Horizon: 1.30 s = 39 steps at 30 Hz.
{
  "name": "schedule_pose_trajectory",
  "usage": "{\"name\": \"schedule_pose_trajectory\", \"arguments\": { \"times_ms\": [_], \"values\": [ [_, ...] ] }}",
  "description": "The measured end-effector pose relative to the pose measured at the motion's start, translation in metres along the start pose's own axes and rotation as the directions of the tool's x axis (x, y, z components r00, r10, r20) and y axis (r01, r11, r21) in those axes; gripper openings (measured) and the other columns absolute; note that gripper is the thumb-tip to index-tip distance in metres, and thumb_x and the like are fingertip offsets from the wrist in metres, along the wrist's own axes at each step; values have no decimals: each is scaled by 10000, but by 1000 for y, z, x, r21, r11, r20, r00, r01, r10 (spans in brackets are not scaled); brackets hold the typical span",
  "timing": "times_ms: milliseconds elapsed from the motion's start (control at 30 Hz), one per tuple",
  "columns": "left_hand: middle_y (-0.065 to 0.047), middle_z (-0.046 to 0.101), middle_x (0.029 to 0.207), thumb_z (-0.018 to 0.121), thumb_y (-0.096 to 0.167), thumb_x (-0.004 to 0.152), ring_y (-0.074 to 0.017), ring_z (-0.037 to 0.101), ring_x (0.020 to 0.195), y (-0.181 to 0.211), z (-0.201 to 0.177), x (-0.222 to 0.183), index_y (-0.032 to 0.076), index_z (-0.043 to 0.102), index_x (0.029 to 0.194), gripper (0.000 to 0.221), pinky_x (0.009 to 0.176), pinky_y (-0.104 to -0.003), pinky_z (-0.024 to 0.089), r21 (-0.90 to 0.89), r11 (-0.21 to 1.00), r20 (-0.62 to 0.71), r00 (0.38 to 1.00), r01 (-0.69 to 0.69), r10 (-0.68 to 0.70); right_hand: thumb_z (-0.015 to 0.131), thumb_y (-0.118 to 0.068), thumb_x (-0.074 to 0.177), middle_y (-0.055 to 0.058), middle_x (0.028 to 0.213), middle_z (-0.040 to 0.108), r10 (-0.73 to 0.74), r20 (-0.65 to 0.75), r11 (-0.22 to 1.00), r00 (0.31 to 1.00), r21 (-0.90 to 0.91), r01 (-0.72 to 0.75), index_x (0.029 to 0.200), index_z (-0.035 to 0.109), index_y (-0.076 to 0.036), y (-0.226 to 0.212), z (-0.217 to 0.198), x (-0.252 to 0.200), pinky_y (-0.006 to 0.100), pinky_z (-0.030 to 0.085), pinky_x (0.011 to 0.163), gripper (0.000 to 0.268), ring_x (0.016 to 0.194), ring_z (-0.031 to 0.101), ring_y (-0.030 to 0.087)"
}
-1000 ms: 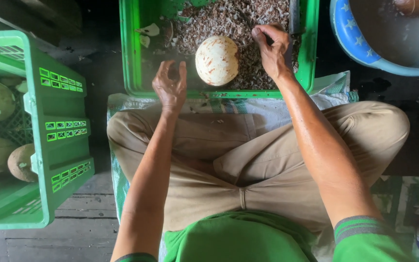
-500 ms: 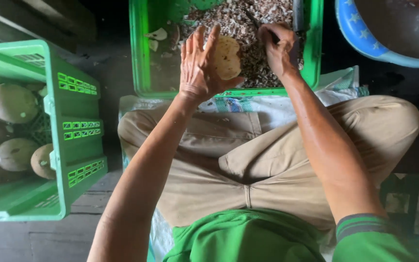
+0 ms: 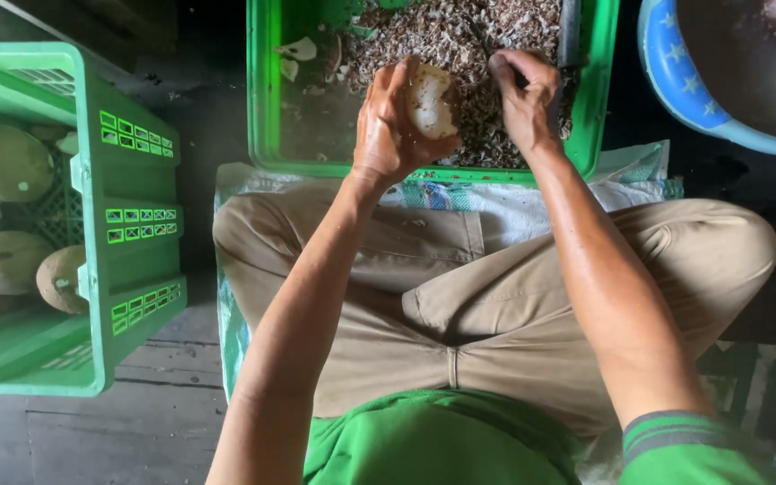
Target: Cleaning a husked coconut by scraping off the remaining fibers with a knife while sitting on the floor.
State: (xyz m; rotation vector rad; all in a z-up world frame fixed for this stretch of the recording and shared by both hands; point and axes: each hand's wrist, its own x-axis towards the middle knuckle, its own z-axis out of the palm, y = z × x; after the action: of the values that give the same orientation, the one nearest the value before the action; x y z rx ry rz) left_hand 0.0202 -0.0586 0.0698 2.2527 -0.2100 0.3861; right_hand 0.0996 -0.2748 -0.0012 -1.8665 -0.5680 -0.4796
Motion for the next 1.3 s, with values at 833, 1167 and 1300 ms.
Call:
{"name": "schedule_pose_trajectory", "arguments": {
  "times_ms": [833, 1167, 1300],
  "values": [
    [-134, 561, 1182, 984, 361, 569, -300, 635, 1012, 2, 12, -4, 33, 385, 1394, 1071, 877, -415, 594, 20, 998, -96, 993, -65, 66, 596, -235, 1064, 141, 942, 632, -73, 47, 997, 996, 41, 71, 945, 679, 28, -91, 30, 18, 343, 512, 706, 301, 803, 568, 228],
    [-209, 590, 1131, 777, 217, 730, -341, 637, 951, 13, 8, -2, -35, 469, 1234, 642, 891, -423, 543, 64, 978, -222, 953, -198, 207, 602, -208, 1026, 123, 976, 611, -169, 66, 985, 983, -24, 171, 871, 691, 1, -110, 33, 17, 356, 476, 780, 275, 848, 523, 222],
    [-176, 573, 1133, 941, 342, 604, -361, 621, 957, 4, 8, -7, -4, 421, 1343, 967, 782, -458, 566, 48, 992, -152, 981, -117, 123, 690, 46, 959, 130, 988, 637, 21, 61, 991, 998, 129, -28, 1046, 705, 103, -82, 26, 26, 287, 512, 726, 106, 818, 609, 212]
  ]
}}
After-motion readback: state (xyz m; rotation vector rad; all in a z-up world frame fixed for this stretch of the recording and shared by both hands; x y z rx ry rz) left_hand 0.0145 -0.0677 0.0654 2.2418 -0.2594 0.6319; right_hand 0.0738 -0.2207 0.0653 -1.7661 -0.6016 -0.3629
